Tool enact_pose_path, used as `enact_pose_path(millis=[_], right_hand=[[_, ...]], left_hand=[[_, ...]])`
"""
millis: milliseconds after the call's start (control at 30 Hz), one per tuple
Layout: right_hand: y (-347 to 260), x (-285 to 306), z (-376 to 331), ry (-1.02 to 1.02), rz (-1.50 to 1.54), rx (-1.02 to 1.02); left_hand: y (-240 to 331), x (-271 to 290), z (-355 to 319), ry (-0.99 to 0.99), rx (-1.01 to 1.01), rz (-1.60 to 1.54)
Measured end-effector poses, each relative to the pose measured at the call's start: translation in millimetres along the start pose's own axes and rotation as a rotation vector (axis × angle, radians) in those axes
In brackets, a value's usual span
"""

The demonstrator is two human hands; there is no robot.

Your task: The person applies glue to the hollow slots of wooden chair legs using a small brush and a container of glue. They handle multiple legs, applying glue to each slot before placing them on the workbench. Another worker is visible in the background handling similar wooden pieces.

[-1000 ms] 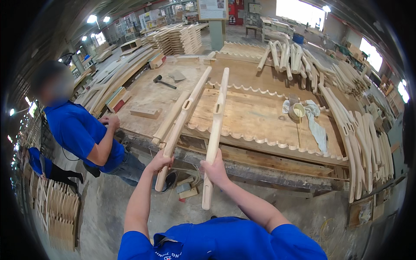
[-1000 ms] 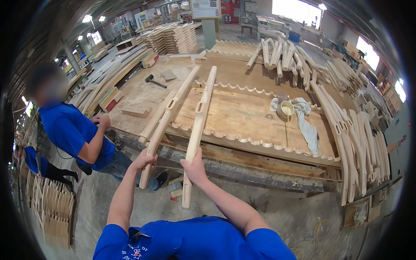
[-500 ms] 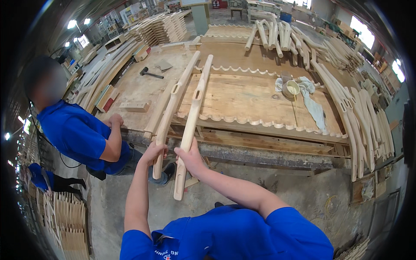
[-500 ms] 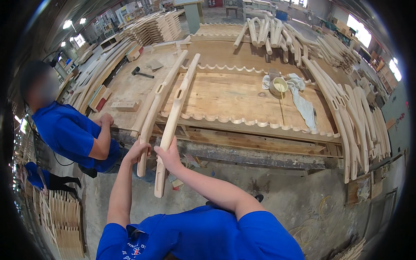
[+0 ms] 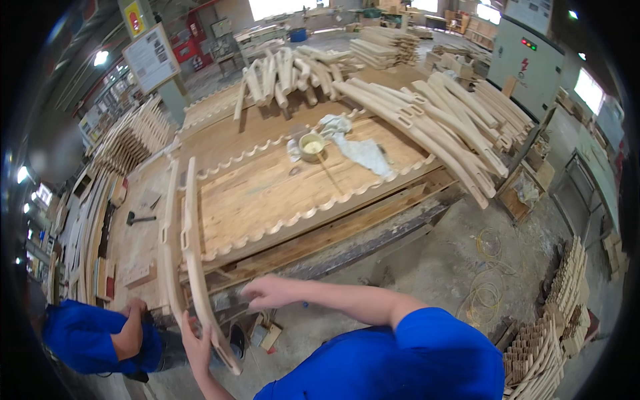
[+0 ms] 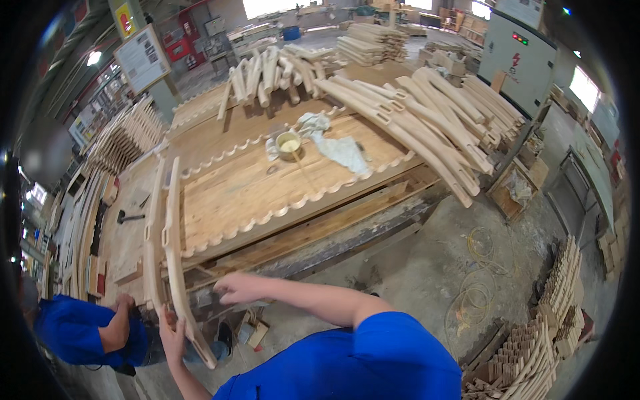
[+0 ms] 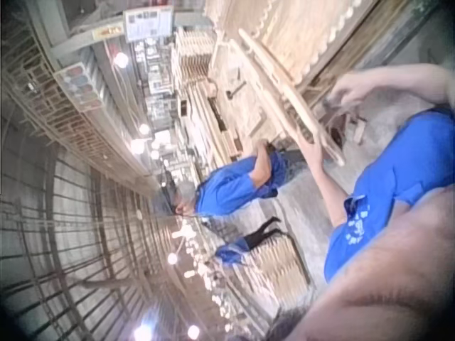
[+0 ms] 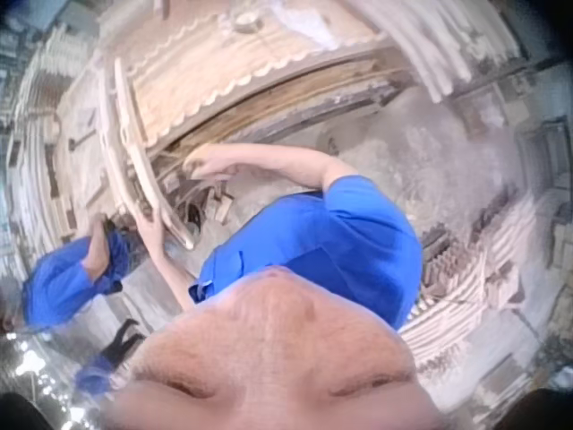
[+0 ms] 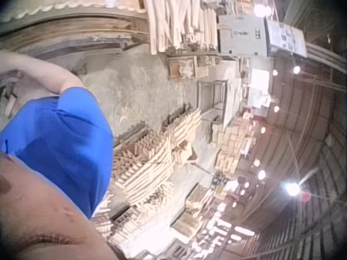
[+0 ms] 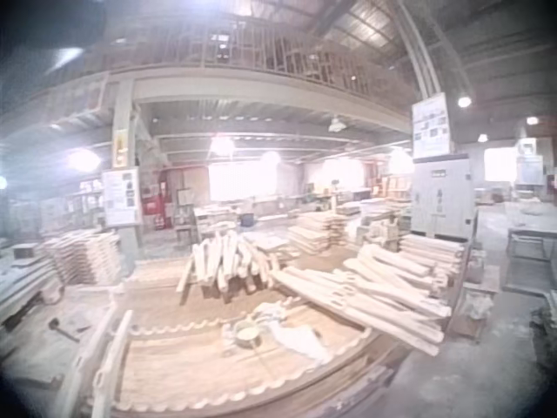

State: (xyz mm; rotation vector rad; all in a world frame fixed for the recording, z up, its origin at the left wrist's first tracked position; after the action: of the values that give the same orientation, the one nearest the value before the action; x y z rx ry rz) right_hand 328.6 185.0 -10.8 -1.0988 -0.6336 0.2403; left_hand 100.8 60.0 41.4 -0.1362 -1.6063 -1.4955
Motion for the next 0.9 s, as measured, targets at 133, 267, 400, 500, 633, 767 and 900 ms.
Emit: enact_pose_path(millis=[133,267,400,500,633,767,900], right_hand=[[10.0,274.9,-81.1,0.913,-0.511,-0.17],[-29.3,492.7,-206.0,1.324,-1.537,-0.264],[-3.6,610.8,-242.7,0.993,-1.313,-0.553],[39.7,635.8,-240.2,0.638,-0.903,-0.654],[25.7,648.1,-257.0,0.96,-0.178,-0.778],[-40.8,625.7,-260.3,0.959,-0.237,-0.582],[-96.2,538.0,-256.0,1.133,-0.037,-0.281]], left_hand=[[11.8,-35.8,-11.3,0.141,-0.19,0.153],[58.0,-42.1,-23.0,0.363,-0.196,0.145],[132.4,-95.9,-42.7,0.227,-0.266,0.105],[203.7,-157.6,-47.3,0.072,-0.343,0.027],[250.3,-182.5,-53.0,0.053,-0.497,0.014],[224.8,-143.7,-48.9,0.238,-0.45,0.111],[157.8,-105.1,-31.0,0.37,-0.224,0.352]])
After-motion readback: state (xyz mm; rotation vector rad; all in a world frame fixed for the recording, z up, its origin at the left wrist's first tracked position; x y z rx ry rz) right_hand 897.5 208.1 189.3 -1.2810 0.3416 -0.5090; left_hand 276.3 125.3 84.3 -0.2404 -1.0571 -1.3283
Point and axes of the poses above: each hand's wrist, its own z-axis towards the middle knuckle, its own x-axis out of the back of the hand, y = z × x, the point moved 6 cm from there along z, towards the middle knuckle, and after that the axes turned 15 degrees about y, right-handed, at the moved point
